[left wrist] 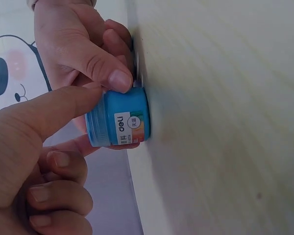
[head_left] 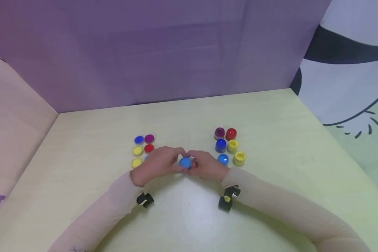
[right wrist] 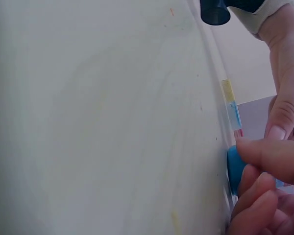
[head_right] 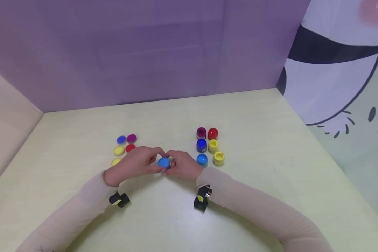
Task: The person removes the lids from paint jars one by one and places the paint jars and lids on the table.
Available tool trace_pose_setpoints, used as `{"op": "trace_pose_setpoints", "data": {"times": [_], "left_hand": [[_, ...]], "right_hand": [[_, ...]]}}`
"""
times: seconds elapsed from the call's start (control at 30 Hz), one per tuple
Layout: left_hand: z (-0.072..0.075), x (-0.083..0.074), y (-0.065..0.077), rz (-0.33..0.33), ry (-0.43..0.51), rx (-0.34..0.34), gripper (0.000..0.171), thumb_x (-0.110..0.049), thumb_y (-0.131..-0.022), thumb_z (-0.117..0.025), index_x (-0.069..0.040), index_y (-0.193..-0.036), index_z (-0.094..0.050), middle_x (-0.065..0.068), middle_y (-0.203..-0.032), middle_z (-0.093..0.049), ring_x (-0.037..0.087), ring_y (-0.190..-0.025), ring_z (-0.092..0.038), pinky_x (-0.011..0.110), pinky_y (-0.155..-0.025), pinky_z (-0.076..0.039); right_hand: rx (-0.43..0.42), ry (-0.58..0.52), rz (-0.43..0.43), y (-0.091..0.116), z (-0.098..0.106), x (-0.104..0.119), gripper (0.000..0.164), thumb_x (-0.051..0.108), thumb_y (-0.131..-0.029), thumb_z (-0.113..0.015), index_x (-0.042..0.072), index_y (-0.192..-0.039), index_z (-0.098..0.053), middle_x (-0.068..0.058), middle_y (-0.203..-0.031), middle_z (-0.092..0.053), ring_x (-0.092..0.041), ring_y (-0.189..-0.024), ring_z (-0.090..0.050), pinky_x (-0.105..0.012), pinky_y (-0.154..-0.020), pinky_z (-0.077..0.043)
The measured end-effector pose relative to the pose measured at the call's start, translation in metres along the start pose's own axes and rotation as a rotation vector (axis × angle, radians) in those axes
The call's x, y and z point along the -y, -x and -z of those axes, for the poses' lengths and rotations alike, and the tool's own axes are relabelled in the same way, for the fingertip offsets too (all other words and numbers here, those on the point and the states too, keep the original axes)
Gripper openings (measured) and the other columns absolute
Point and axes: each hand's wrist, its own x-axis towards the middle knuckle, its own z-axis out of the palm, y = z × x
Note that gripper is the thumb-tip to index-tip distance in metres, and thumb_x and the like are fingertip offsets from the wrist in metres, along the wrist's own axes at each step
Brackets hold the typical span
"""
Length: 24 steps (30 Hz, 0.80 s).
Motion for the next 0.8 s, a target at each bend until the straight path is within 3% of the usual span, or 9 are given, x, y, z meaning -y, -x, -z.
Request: {"op": "trace_pose_setpoints", "data": {"times": [0.43,0.67,0.8], "left_hand": [[-0.001,0.009,-0.001,-0.064,0.047,0.014,0.037,-0.029,-0.083,-0.073,-0.016,-0.116,-0.064,-0.007,-0.059,-0.044,0.009,-0.054,-0.042,0.021,-0.052,-0.033],[0.0,0.016,-0.004,-0.099,0.099,0.05,0.038,-0.025,-0.082,-0.074,-0.018,-0.118,-0.065,-0.007,-0.058,-0.041,0.009,-0.055,-0.042,0.02,-0.054,-0.034],[-0.001,0.018,-0.005,-0.113,0.089,0.043,0.037,-0.026,-0.081,-0.075,-0.017,-0.116,-0.066,-0.007,-0.058,-0.04,0.009,-0.054,-0.041,0.02,-0.054,-0.033]], "right_hand": [[0.007,-0.054,-0.021,-0.003,0.002,-0.001,0.037,0.014,-0.083,-0.072,0.014,-0.118,-0.059,0.0,-0.064,-0.051,-0.013,-0.048,-0.045,-0.021,-0.047,-0.037],[-0.002,-0.061,-0.018,-0.003,0.001,-0.002,0.033,0.014,-0.081,-0.074,0.013,-0.11,-0.06,0.0,-0.065,-0.052,-0.013,-0.05,-0.045,-0.022,-0.048,-0.038],[-0.03,0.002,0.012,-0.006,-0.001,0.0,0.025,0.015,-0.08,-0.075,0.012,-0.099,-0.059,0.0,-0.067,-0.05,-0.013,-0.058,-0.047,-0.023,-0.056,-0.04]]}}
